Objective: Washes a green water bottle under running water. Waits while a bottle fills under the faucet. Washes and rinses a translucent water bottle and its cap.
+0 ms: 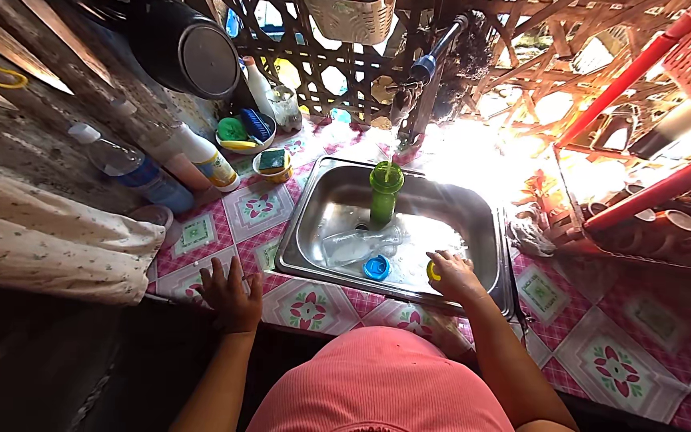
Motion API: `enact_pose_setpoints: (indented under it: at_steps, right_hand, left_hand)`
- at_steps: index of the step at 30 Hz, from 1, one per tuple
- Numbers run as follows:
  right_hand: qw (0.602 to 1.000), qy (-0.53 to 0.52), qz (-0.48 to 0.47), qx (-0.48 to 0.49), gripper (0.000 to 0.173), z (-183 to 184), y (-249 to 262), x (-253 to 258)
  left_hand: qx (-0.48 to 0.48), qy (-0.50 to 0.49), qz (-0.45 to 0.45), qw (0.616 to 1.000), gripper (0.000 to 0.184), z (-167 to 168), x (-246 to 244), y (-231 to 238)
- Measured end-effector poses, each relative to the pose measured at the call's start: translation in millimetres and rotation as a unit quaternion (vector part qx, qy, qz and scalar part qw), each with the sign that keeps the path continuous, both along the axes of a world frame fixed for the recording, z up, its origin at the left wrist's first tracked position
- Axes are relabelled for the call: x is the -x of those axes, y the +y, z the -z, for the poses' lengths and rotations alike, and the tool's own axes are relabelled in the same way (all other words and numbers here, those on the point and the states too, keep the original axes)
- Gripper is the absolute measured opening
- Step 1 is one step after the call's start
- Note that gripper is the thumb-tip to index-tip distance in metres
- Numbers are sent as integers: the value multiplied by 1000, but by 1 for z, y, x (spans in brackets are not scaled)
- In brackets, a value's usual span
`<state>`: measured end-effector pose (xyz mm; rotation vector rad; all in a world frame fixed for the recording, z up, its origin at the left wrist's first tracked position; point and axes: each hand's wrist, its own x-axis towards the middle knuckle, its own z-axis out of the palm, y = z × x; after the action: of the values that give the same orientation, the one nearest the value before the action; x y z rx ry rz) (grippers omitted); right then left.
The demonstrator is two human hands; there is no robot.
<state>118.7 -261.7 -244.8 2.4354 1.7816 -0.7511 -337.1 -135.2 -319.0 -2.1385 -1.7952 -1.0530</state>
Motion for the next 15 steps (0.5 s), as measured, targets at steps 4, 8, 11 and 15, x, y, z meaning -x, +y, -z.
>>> enact_pose_setpoints:
  at_steps: [4, 8, 11, 15]
  right_hand:
    - [1000, 2, 3, 2, 71, 1, 0, 1]
    - [1000, 3, -1, 0, 71, 0, -2, 0]
    - [1000, 6, -2, 3, 70, 1, -1, 0]
    - [1000, 11, -3, 11, 66, 3, -1, 0]
  left_hand:
    - [14, -7, 2, 1000, 68, 0, 0, 2]
    - [7, -19, 16, 1000, 66, 1, -1, 3]
    - [12, -24, 19, 999, 66, -1, -2, 2]
    - [8, -23, 25, 999, 64, 1, -1, 3]
